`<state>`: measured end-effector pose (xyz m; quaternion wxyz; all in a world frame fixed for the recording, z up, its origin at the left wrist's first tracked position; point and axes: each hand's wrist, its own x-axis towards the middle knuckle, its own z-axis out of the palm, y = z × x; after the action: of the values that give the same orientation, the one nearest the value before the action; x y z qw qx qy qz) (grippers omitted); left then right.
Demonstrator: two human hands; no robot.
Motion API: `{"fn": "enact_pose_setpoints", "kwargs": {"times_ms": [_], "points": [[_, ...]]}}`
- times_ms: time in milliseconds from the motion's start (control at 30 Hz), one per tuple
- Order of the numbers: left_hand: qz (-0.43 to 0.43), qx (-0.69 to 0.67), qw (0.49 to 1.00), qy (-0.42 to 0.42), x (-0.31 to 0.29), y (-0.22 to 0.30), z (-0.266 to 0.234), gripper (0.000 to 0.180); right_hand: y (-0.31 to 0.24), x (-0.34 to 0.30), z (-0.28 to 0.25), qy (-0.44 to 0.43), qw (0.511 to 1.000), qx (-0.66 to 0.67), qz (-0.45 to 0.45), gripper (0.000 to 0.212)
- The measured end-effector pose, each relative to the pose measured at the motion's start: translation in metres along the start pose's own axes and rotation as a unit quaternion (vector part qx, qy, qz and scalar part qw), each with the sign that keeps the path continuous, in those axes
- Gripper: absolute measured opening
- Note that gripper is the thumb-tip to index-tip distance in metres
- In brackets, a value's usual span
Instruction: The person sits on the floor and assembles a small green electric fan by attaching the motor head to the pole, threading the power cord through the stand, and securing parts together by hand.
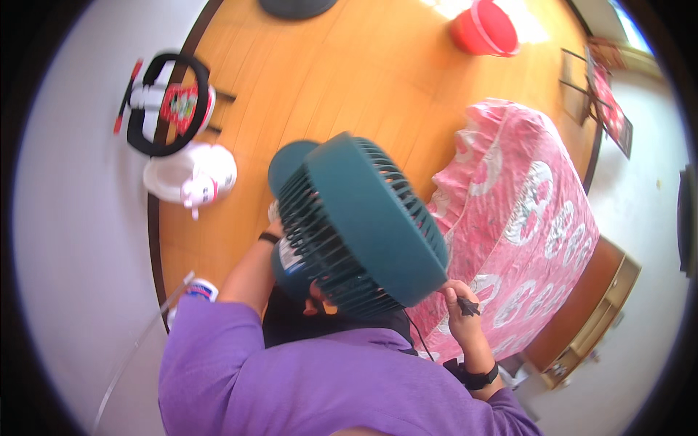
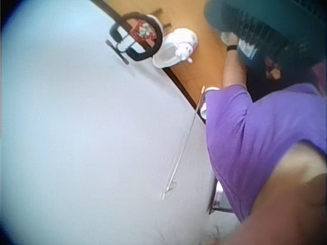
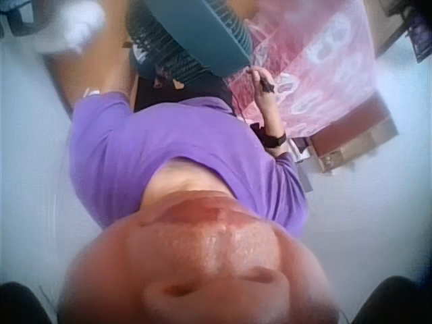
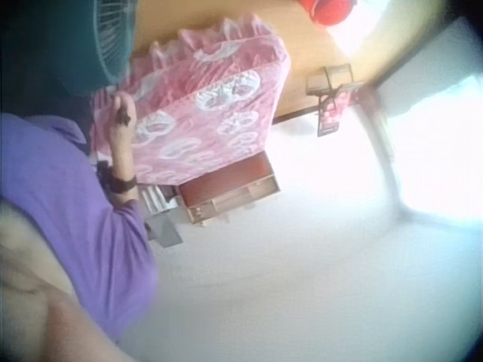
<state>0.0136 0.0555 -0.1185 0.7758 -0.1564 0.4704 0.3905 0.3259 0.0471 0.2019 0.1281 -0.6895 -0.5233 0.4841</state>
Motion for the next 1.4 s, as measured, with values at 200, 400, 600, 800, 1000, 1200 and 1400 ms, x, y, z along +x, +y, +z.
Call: {"fn": "enact_pose_setpoints", "kwargs": {"times_ms": [200,400,600,800,1000,1200,1400], "points": [[0.024,-0.005,1.0,-0.013,-0.061,0.021,0.078,0.008,-0.024,-0.021,-0.085,0.051,0.996,0.018,-0.066,0.019],[0.059,0.017,0.997,-0.038,-0.125,0.06,0.188,0.01,-0.02,-0.032,-0.168,0.147,0.978,0.091,-0.118,0.018],[0.061,0.038,0.993,-0.095,-0.132,0.095,0.297,0.011,-0.037,-0.003,-0.22,0.208,0.95,0.151,-0.179,0.015],[0.017,0.058,0.986,-0.155,-0.104,0.13,0.405,0.013,-0.079,0.031,-0.267,0.245,0.947,0.141,-0.15,0.016],[-0.066,0.065,0.973,-0.213,-0.051,0.168,0.545,0.014,-0.102,0.057,-0.311,0.34,0.916,0.128,-0.167,0.021],[-0.124,0.036,0.97,-0.207,-0.005,0.215,0.666,0.016,-0.096,0.114,-0.376,0.37,0.907,0.154,-0.126,0.021],[-0.152,-0.04,0.975,-0.154,0.032,0.261,0.748,0.018,-0.103,0.206,-0.468,0.433,0.86,0.203,-0.176,0.027]]}}
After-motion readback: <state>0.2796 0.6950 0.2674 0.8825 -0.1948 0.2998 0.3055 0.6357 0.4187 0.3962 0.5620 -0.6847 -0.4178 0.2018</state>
